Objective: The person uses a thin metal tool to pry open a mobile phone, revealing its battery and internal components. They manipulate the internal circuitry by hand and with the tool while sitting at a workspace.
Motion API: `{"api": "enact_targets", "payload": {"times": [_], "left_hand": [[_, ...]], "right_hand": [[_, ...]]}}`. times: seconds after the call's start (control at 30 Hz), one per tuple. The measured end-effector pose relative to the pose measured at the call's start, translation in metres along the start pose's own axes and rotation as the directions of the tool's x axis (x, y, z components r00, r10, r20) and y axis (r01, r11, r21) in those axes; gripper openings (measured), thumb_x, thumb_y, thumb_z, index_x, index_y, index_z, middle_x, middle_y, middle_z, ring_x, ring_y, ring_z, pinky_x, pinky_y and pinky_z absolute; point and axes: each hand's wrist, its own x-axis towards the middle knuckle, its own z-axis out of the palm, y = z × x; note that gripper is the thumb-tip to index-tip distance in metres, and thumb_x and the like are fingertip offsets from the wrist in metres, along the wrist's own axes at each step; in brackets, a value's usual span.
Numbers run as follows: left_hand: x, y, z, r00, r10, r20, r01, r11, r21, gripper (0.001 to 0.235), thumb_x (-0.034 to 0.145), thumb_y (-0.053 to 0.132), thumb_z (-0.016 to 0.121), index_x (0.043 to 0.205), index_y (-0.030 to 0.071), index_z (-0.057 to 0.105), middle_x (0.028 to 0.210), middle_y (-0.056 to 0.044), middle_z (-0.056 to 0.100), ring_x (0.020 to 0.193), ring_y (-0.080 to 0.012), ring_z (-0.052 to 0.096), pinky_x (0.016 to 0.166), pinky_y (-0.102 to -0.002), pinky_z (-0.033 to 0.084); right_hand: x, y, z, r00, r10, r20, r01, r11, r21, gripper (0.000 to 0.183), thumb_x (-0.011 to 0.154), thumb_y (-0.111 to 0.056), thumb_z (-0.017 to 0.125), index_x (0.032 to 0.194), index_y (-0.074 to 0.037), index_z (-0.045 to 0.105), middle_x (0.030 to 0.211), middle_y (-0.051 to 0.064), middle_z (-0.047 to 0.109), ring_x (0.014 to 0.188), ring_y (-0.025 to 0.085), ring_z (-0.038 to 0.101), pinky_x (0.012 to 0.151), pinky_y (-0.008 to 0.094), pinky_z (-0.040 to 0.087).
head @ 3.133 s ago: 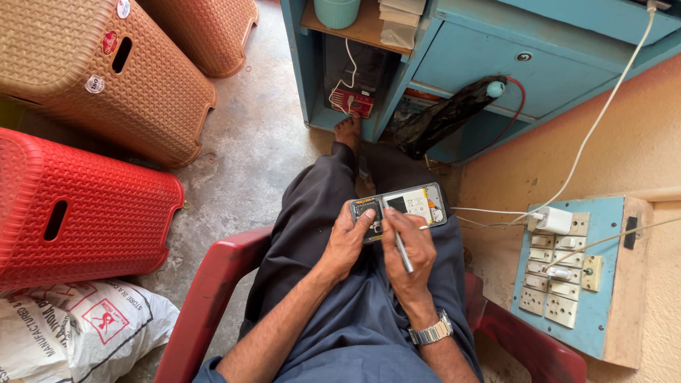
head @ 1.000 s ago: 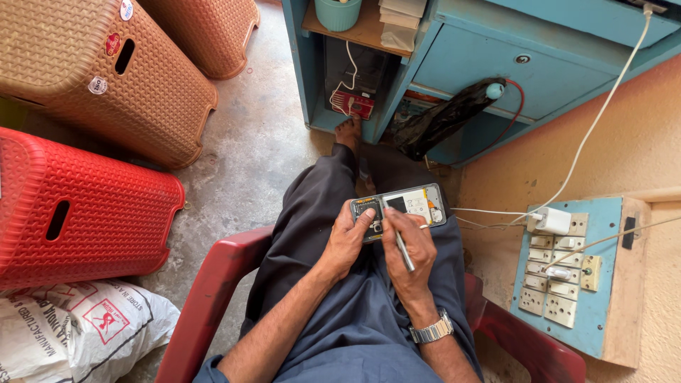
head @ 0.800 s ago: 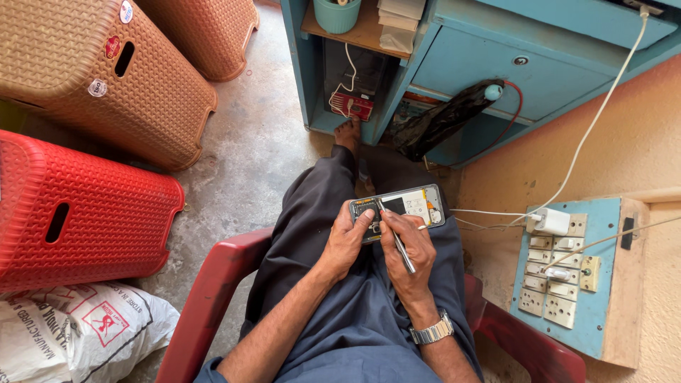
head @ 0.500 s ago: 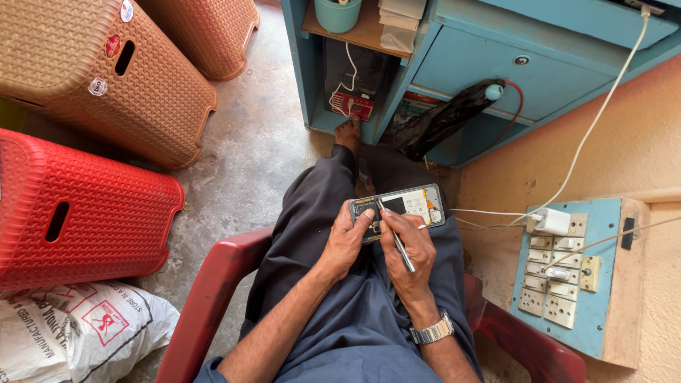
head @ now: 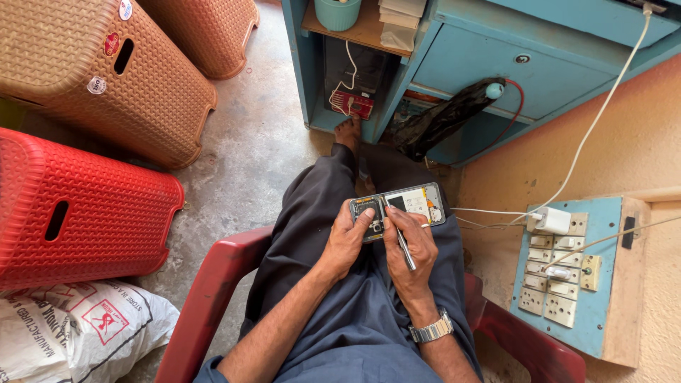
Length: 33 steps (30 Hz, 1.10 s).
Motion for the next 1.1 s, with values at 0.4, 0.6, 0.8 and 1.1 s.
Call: {"api": "enact_targets", "payload": {"times": [0.4,0.6,0.8,1.1], "left_hand": [[-0.0005,0.0025,-0.0001,1.0,0.014,0.01,-0.014,1.0,-0.004,0.026,0.103,0.026,0.06,0.116,0.003,0.055,0.103,-0.005,0.067,0.095,-0.0085,0.063,0.084,-0.027,0.055],[-0.0002,0.0035,-0.0001,1.0,0.002,0.014,-0.002,1.0,0.028,0.026,0.104,0.027,0.059,0.117,0.004,0.055,0.103,-0.004,0.066,0.095,-0.0081,0.063,0.085,-0.027,0.056],[-0.0008,0.0011,0.0005,1.0,-0.001,0.011,0.001,1.0,-0.001,0.026,0.104,0.026,0.059,0.116,0.003,0.056,0.102,-0.004,0.065,0.094,-0.0086,0.062,0.084,-0.027,0.055],[0.002,-0.0019,-0.0002,1.0,0.008,0.008,-0.008,1.0,-0.004,0.026,0.103,0.026,0.06,0.116,0.004,0.056,0.102,-0.003,0.065,0.093,-0.0081,0.062,0.083,-0.027,0.056]], "right_hand": [[0.0006,-0.0022,-0.0016,0.997,-0.074,0.035,0.074,0.997,0.014,0.019,0.092,-0.001,0.074,0.111,-0.002,0.073,0.107,0.01,0.077,0.098,0.025,0.07,0.088,0.036,0.057],[0.0018,-0.0025,-0.0026,1.0,-0.004,0.004,0.004,1.0,0.007,0.02,0.092,0.0,0.074,0.112,-0.001,0.073,0.106,0.011,0.076,0.1,0.025,0.071,0.087,0.035,0.058],[0.0003,-0.0024,-0.0004,1.0,0.012,-0.009,-0.012,1.0,0.004,0.019,0.093,0.001,0.073,0.112,-0.001,0.073,0.108,0.01,0.076,0.1,0.024,0.071,0.086,0.034,0.059],[0.0017,-0.0017,-0.0021,1.0,0.011,-0.008,-0.011,1.0,-0.011,0.019,0.093,0.001,0.072,0.112,-0.001,0.074,0.107,0.011,0.076,0.101,0.025,0.071,0.088,0.034,0.058]]}}
